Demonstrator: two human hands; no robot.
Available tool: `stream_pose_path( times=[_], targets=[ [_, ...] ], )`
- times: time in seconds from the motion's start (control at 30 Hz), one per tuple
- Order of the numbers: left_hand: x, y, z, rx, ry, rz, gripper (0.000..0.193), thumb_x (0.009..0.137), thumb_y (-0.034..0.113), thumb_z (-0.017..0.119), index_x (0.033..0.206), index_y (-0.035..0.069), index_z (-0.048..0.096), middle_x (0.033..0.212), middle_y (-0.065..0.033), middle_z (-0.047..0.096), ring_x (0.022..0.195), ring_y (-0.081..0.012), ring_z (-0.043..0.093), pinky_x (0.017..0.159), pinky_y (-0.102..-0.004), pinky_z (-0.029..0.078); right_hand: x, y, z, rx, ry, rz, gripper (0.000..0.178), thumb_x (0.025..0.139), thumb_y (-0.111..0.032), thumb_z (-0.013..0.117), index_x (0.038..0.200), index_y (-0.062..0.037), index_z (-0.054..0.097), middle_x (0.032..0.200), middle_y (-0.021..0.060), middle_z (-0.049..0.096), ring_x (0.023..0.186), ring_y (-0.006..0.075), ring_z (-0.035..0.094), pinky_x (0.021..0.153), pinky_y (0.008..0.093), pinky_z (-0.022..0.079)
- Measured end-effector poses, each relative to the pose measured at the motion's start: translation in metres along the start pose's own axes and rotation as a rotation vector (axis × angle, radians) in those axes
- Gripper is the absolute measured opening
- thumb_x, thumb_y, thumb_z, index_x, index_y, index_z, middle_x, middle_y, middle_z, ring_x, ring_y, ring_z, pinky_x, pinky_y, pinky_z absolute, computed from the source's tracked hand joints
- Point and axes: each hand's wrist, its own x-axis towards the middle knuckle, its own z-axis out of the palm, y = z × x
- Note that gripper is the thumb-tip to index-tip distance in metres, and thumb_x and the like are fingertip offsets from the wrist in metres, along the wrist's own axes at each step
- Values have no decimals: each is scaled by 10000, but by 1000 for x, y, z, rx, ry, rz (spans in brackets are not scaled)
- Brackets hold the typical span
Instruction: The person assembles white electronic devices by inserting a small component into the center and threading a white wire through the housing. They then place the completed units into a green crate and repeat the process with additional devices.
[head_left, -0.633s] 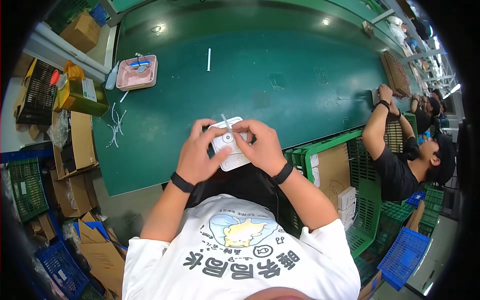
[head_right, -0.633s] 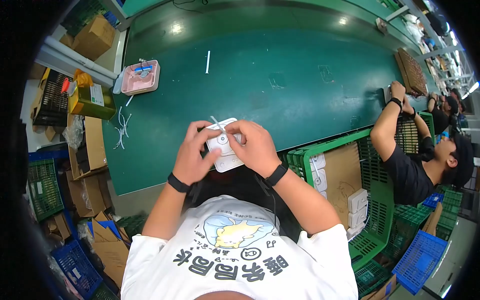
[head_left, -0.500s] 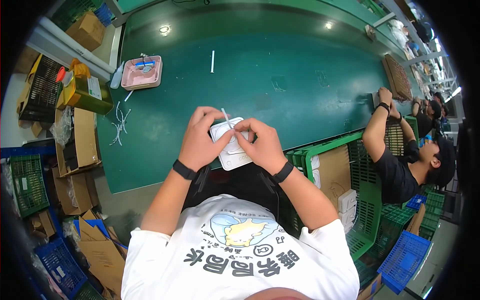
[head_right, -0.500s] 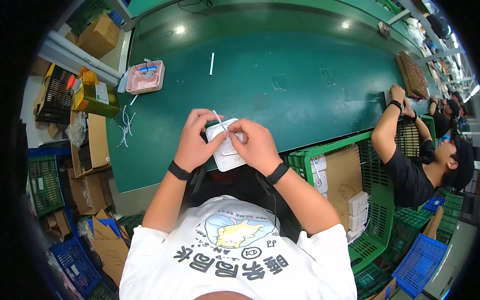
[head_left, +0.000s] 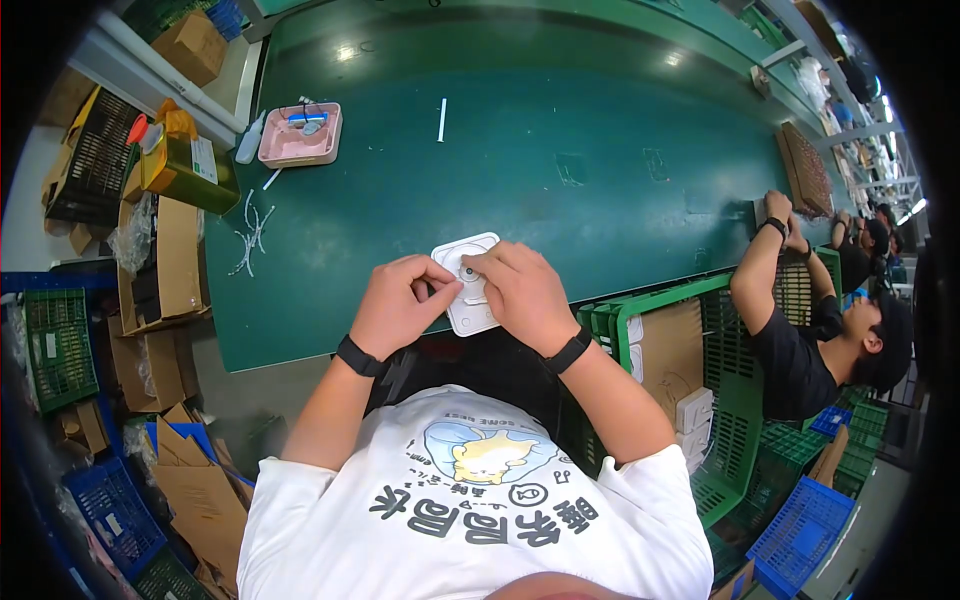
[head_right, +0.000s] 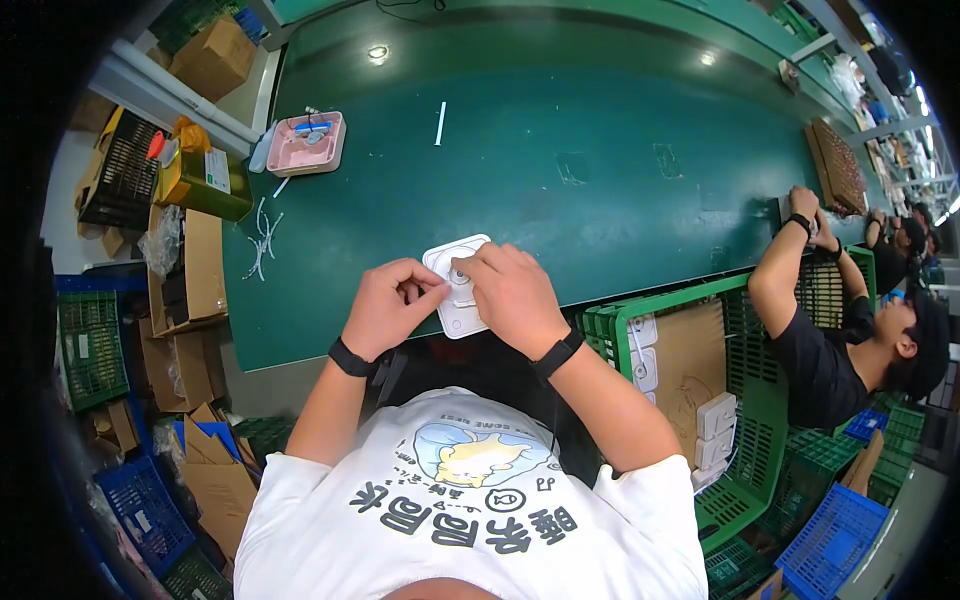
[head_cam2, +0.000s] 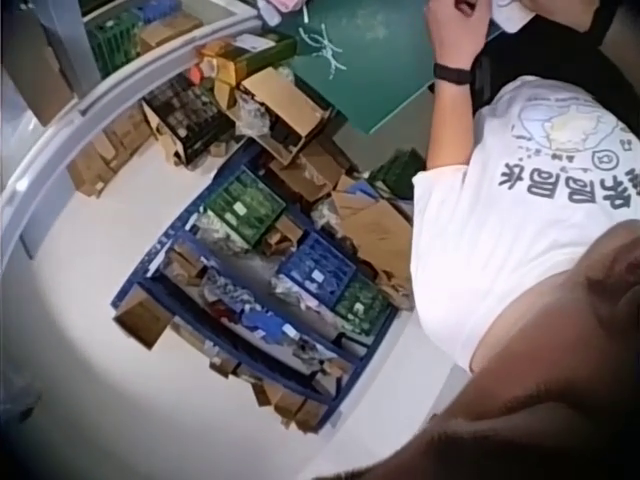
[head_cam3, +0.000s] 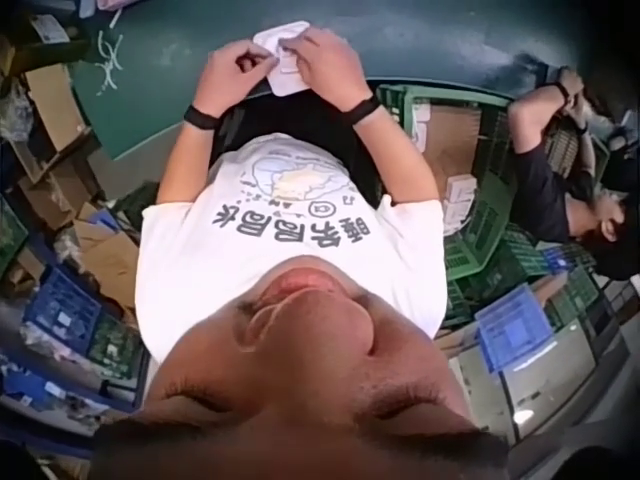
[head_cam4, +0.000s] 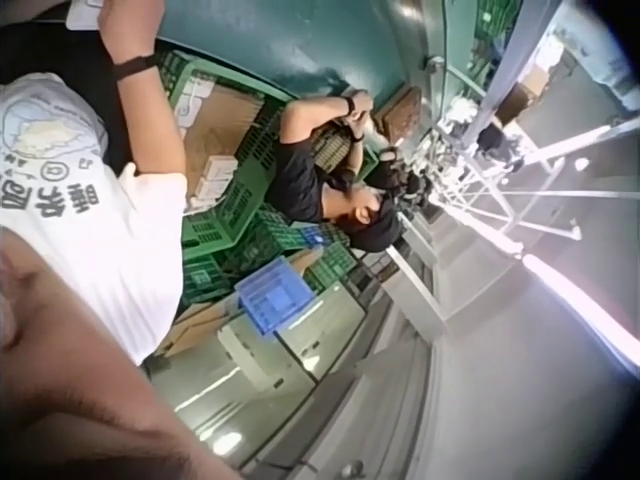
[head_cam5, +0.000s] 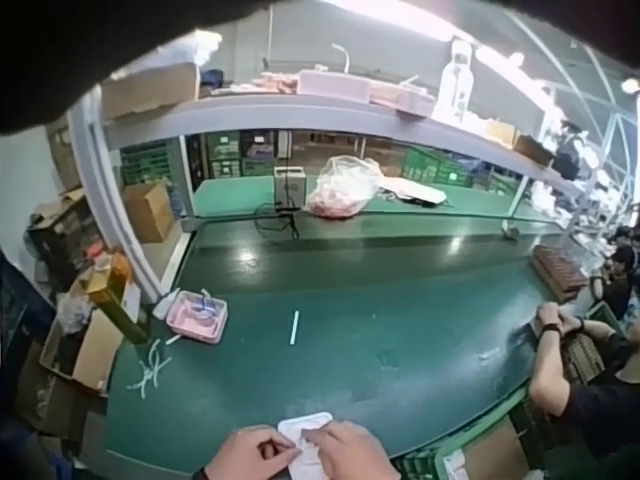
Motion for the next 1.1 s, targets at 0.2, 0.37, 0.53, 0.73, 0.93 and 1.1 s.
stream_pose_path(
  times=[0.2,0.37,0.53,0.73,0.93,1.1],
  targets=[
    [-11,-11,6,139,71,299,423,857,204,996,1203,66,795,1194,-103,801,1081,-279,725,940,-421,587,1,-9,-4,-73,-38,-22,321,930,17,746,1200,-121,850,1071,83,752,982,341,713,869,471,592],
    [-23,-17,27,184,95,389,958,744,277,1060,1570,101,608,1540,-124,704,1522,-401,563,1250,-522,482,-1,-4,-2,-107,-38,-36,261,932,-30,773,1168,-118,841,1069,88,752,952,344,702,865,460,590],
    [-29,-41,39,320,105,424,1067,752,317,1053,1667,126,538,1620,-136,638,1546,-410,549,1250,-533,465,-3,-27,-2,77,7,122,205,881,-137,864,1081,-114,823,1167,111,742,1059,354,665,944,472,572],
    [-26,-48,41,329,124,469,1092,734,356,1065,1670,130,550,1645,-167,611,1546,-406,543,1241,-567,462,-10,-34,16,77,33,223,182,822,-194,939,932,-111,821,1351,137,697,1296,390,576,1070,502,525],
    [-30,-43,42,332,171,480,1088,743,374,1062,1670,128,550,1636,-170,634,1553,-410,550,1231,-569,469,-10,-6,-8,190,24,270,153,845,-192,932,907,-99,828,1418,145,698,1331,396,588,1132,509,518],
    [-31,-33,35,378,142,528,1056,770,388,1049,1666,128,555,1619,-154,672,1579,-392,566,1219,-560,485,-3,15,-19,206,-54,183,127,867,-176,909,932,-94,837,1484,166,705,1390,403,613,1179,498,521]
  ],
)
